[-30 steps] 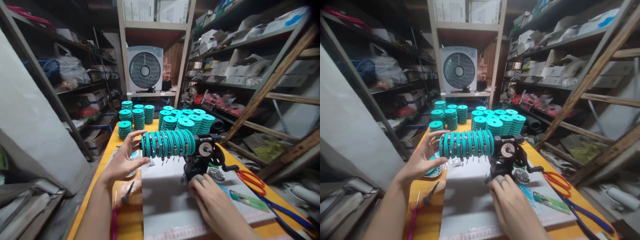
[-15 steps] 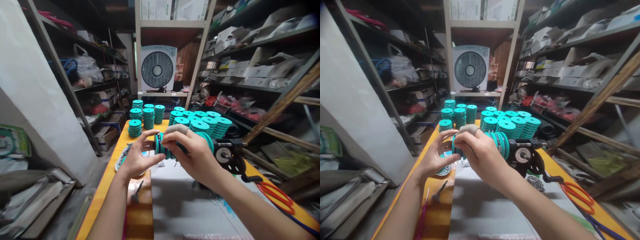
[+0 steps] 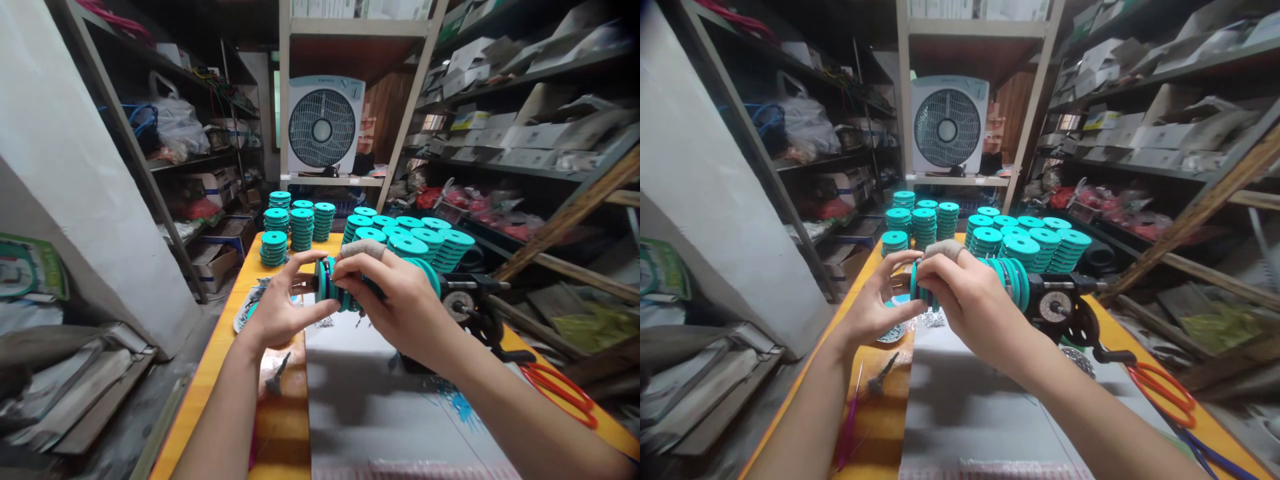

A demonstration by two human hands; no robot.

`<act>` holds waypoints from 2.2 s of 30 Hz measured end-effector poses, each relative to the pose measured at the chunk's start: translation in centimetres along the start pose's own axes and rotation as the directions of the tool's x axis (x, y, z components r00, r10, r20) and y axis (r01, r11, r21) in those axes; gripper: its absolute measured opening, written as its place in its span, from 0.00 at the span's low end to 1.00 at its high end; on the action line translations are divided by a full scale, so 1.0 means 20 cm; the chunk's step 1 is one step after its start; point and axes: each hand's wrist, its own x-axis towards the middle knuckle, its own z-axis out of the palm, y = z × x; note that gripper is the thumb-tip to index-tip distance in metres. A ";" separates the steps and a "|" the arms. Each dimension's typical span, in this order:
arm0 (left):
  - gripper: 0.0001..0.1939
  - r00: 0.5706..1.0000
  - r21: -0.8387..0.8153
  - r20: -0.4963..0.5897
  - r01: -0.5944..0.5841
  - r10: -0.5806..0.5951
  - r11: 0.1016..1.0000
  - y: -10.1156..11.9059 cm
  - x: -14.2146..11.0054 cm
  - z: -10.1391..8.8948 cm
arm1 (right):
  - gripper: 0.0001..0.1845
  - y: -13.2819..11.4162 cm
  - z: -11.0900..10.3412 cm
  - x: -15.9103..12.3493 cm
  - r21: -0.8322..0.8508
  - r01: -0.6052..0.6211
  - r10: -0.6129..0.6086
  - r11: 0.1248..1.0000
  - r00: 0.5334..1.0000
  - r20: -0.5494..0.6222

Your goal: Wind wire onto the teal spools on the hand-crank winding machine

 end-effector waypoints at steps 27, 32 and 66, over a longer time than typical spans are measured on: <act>0.30 0.999 -0.066 0.040 -0.024 0.027 0.998 -0.04 -0.01 -0.01 | 0.08 0.00 0.00 -0.03 -0.090 0.098 -0.084 0.991 0.986 0.147; 0.31 0.999 -0.083 0.029 0.018 -0.015 0.996 -0.04 -0.01 -0.01 | 0.08 0.03 0.03 -0.08 -0.121 0.148 -0.146 0.982 0.989 0.019; 0.36 0.907 0.824 0.390 -0.420 0.156 0.381 0.27 0.12 0.15 | 0.07 0.10 -0.24 -1.03 -0.239 -0.564 0.590 0.790 0.806 0.048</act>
